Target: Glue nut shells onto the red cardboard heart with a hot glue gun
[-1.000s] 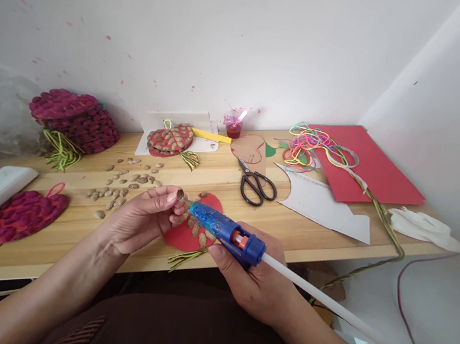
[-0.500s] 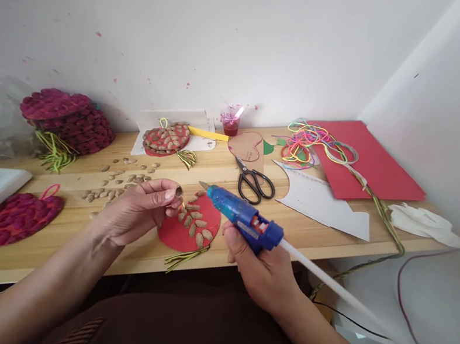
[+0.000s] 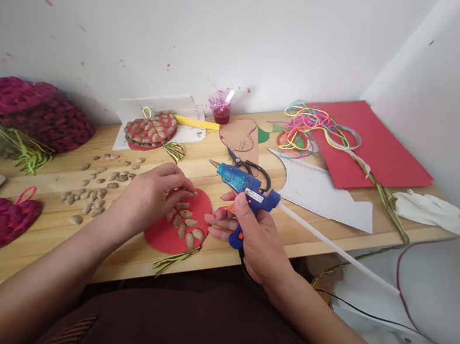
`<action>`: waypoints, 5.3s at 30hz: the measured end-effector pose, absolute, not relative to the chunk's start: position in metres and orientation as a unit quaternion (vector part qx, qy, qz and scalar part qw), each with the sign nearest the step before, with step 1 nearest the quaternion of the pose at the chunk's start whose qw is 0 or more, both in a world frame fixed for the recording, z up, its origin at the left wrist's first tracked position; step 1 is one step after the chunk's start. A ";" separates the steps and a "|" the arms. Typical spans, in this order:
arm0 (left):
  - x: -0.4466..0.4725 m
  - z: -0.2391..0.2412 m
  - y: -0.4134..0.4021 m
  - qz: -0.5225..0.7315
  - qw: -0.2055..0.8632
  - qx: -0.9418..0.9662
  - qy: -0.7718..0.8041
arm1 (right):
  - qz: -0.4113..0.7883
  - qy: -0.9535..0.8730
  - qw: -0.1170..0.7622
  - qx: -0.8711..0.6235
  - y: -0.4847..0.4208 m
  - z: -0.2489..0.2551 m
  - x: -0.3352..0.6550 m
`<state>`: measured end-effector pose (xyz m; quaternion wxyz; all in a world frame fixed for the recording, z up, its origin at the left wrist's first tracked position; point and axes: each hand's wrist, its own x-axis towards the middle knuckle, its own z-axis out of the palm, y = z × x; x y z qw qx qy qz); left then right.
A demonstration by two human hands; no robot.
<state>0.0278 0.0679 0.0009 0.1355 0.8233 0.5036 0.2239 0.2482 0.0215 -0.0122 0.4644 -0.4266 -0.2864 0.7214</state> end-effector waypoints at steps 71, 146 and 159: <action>0.035 -0.018 0.079 0.213 0.091 0.838 0.495 | 0.768 -0.269 0.424 -0.398 0.032 -0.031 0.246; 0.036 -0.036 0.077 0.226 0.104 0.823 0.511 | 0.752 -0.266 0.411 -0.442 0.034 -0.025 0.241; 0.022 -0.031 0.056 0.259 0.048 0.835 0.483 | 0.762 -0.258 0.416 -0.425 0.036 -0.025 0.241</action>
